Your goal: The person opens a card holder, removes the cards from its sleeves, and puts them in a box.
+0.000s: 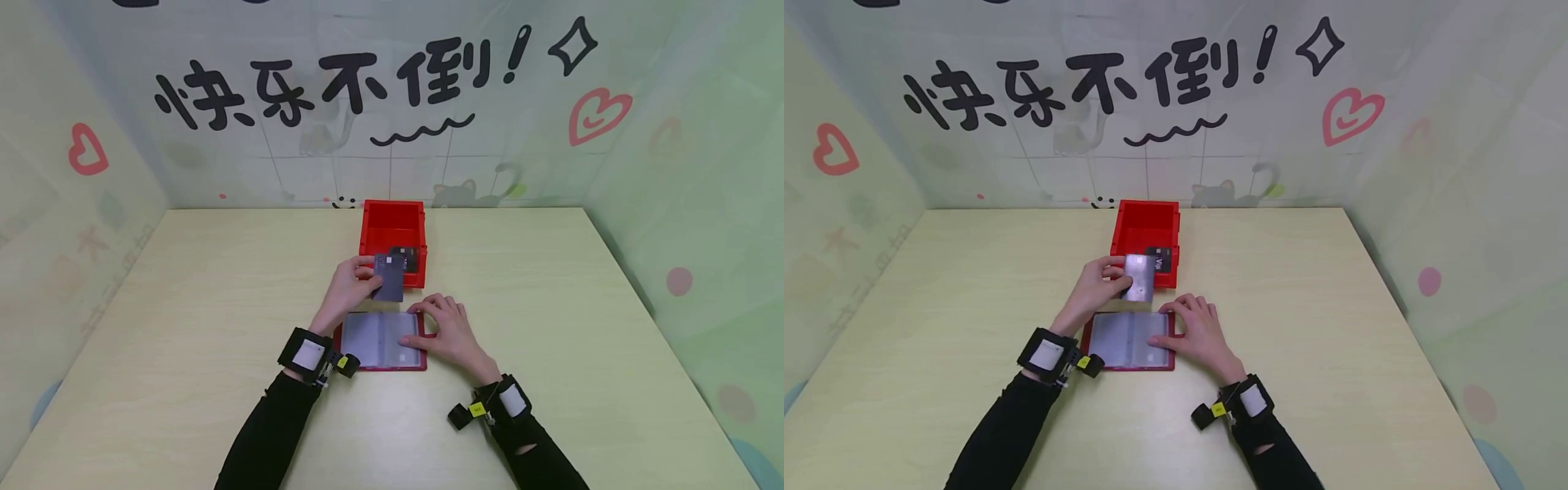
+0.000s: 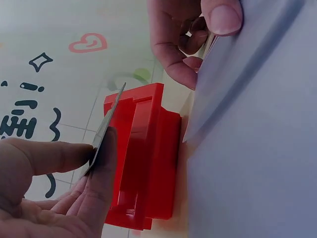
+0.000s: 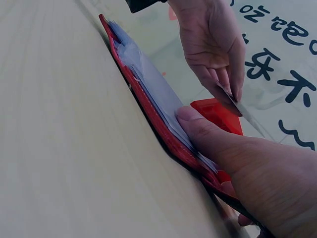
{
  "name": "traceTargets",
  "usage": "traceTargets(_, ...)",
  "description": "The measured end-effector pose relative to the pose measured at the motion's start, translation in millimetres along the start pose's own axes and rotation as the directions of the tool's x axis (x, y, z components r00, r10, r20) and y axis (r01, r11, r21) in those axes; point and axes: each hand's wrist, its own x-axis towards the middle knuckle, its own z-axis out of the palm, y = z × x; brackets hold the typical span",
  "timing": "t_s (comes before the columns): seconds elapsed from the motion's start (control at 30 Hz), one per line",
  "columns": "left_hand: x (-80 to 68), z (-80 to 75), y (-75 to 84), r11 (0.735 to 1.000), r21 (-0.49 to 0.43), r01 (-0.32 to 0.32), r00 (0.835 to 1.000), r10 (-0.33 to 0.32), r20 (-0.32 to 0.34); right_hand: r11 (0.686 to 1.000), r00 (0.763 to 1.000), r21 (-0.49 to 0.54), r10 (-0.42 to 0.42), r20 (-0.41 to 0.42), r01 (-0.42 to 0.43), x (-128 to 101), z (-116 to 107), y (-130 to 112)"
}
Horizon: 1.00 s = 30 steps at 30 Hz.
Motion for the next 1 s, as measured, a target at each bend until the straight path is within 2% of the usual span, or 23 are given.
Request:
traceTargets(0.17, 8.7, 6.3, 1.8, 0.996, 0.035, -0.078, 0.996, 0.079, -0.045, 1.000, 1.000, 0.004, -0.004, -0.004, 0.004, -0.3, -1.3, -1.8)
traceTargets(0.33, 14.8, 15.3, 0.7, 0.981, 0.095, -0.171, 0.976, 0.181, -0.117, 1.000, 1.000, -0.008, -0.014, -0.009, 0.014, -0.7, -2.0, -2.6)
traceTargets(0.43, 17.7, 22.7, 0.1, 0.969, 0.122, -0.214, 0.958, 0.233, -0.169, 1.000, 1.000, -0.009, -0.020, -0.016, 0.020, -0.7, -2.3, -2.5)
traceTargets(0.57, 22.9, 32.3, 0.0, 0.942, 0.183, -0.280, 0.920, 0.318, -0.228, 1.000, 1.000, -0.002, -0.023, -0.019, 0.023, -0.9, -2.3, -1.5)
traceTargets(0.67, 26.4, 37.2, 2.5, 0.923, 0.247, -0.297, 0.900, 0.357, -0.251, 1.000, 1.000, -0.001, -0.026, -0.018, 0.026, -1.0, -2.1, -0.8)
traceTargets(0.73, 28.4, 39.2, 4.4, 0.916, 0.284, -0.284, 0.902, 0.355, -0.244, 1.000, 0.999, -0.004, -0.026, -0.020, 0.026, -1.0, -1.9, -0.6)
traceTargets(0.9, 32.8, 42.6, 6.6, 0.913, 0.344, -0.222, 0.939, 0.295, -0.177, 1.000, 1.000, -0.004, -0.019, -0.019, 0.019, -0.7, -0.8, 0.2)
traceTargets(1.0, 35.5, 44.5, 7.0, 0.906, 0.374, -0.199, 0.952, 0.270, -0.147, 1.000, 1.000, -0.005, -0.020, -0.017, 0.019, -0.5, 0.1, 1.2)
